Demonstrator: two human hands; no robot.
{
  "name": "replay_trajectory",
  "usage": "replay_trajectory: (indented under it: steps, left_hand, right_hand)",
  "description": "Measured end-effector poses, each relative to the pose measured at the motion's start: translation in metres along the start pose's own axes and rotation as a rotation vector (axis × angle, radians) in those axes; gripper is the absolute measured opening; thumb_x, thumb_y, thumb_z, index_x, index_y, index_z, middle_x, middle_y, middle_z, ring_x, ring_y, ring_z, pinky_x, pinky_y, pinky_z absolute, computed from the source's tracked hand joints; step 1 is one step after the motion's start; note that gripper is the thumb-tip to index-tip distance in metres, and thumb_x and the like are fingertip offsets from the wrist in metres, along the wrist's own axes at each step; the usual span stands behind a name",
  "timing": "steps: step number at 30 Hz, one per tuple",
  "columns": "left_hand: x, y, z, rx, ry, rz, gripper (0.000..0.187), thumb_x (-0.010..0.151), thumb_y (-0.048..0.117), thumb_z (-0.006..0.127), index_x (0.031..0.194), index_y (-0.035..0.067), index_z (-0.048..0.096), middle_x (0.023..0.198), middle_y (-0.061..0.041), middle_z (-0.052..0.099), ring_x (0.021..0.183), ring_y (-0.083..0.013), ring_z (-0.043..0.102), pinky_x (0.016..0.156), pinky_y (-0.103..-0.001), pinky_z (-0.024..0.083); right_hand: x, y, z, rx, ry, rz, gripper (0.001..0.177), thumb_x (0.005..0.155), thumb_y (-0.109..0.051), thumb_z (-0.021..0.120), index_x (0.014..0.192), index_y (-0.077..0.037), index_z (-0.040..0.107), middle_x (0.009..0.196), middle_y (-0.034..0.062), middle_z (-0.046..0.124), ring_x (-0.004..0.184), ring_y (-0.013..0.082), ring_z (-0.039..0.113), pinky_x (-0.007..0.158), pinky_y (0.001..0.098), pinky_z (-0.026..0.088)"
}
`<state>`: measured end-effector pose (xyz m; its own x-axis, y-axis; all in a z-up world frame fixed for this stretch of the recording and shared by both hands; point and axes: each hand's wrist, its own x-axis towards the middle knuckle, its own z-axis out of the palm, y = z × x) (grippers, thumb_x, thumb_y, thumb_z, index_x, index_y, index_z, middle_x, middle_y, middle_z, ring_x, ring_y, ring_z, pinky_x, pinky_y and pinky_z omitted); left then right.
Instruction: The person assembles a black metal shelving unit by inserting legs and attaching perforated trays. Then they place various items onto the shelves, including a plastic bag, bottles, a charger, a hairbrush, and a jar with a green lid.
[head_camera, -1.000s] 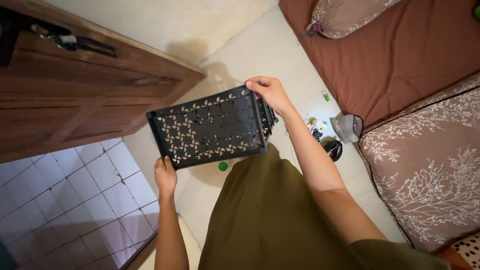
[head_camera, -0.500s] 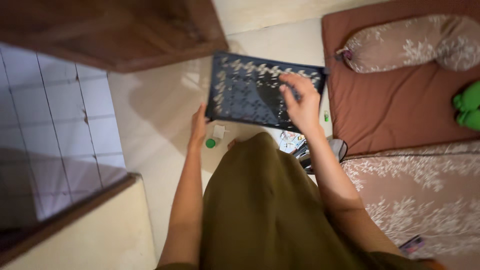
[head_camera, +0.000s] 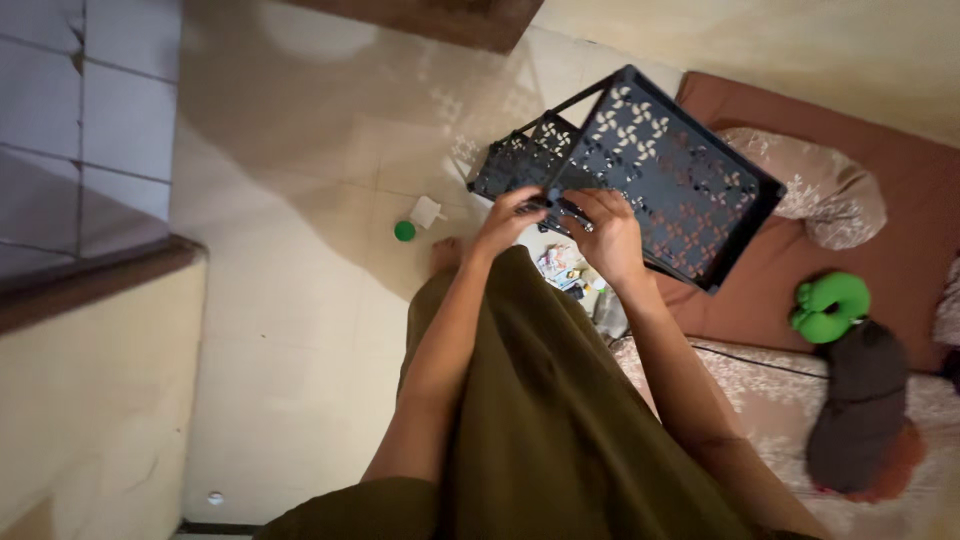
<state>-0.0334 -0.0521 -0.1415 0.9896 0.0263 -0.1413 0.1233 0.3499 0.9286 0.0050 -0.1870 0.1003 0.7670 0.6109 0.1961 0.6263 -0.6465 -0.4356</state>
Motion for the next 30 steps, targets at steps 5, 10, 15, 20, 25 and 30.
replay_trajectory:
  steps: [5,10,15,20,25,30]
  left_hand:
    - [0.000,0.029,0.015,0.075,0.029,0.043,0.037,0.089,0.012,0.078,0.121,-0.004,0.068,0.111,-0.012,0.076,0.098,-0.0147,0.067,0.085,-0.031,0.056]
    - [-0.002,0.044,0.016,0.125,0.055,0.141,0.030,0.092,0.007,0.073,0.120,-0.002,0.069,0.116,-0.014,0.076,0.103,-0.0216,0.075,0.089,-0.033,0.056]
    - [-0.001,0.059,0.017,0.226,0.089,0.192,0.029,0.090,0.004,0.070,0.120,0.003,0.072,0.115,-0.013,0.075,0.103,-0.0278,0.075,0.086,-0.035,0.057]
    - [0.002,0.063,0.021,0.278,0.102,0.220,0.023,0.089,0.010,0.076,0.111,0.005,0.076,0.114,-0.010,0.076,0.100,-0.0289,0.075,0.083,-0.035,0.057]
    - [0.003,0.048,0.023,0.256,0.097,0.160,0.030,0.088,0.011,0.077,0.117,0.004,0.074,0.116,-0.012,0.076,0.103,-0.0266,0.075,0.085,-0.034,0.058]
    - [0.002,0.031,0.018,0.108,0.029,0.218,0.049,0.087,-0.006,0.055,0.134,0.003,0.066,0.126,-0.014,0.074,0.116,-0.0233,0.074,0.094,-0.031,0.057]
  right_hand:
    - [-0.002,-0.004,0.014,-0.092,0.020,0.002,0.018,0.089,0.000,0.077,0.106,-0.003,0.076,0.104,0.0137,0.074,0.095,0.0319,0.070,0.086,0.0403,0.057]
    - [-0.007,0.001,0.011,-0.097,0.009,0.013,0.018,0.088,0.004,0.074,0.106,-0.001,0.075,0.104,0.0149,0.074,0.095,0.0315,0.070,0.085,0.0396,0.057]
    - [-0.010,0.000,0.010,-0.123,0.026,-0.023,0.018,0.087,0.005,0.074,0.104,0.000,0.076,0.102,0.0153,0.073,0.094,0.0315,0.070,0.086,0.0400,0.057]
    - [-0.012,0.002,0.014,-0.130,-0.001,-0.014,0.016,0.089,0.004,0.075,0.105,0.000,0.076,0.101,0.0142,0.074,0.092,0.0293,0.070,0.083,0.0381,0.057]
    - [-0.011,0.004,0.020,-0.137,-0.015,-0.004,0.015,0.088,0.004,0.075,0.102,-0.001,0.078,0.099,0.0127,0.075,0.091,0.0287,0.071,0.081,0.0375,0.058]
    - [-0.012,-0.005,0.015,-0.121,-0.033,0.019,0.012,0.091,0.002,0.075,0.102,-0.001,0.077,0.100,0.0130,0.076,0.092,0.0283,0.071,0.080,0.0371,0.059]
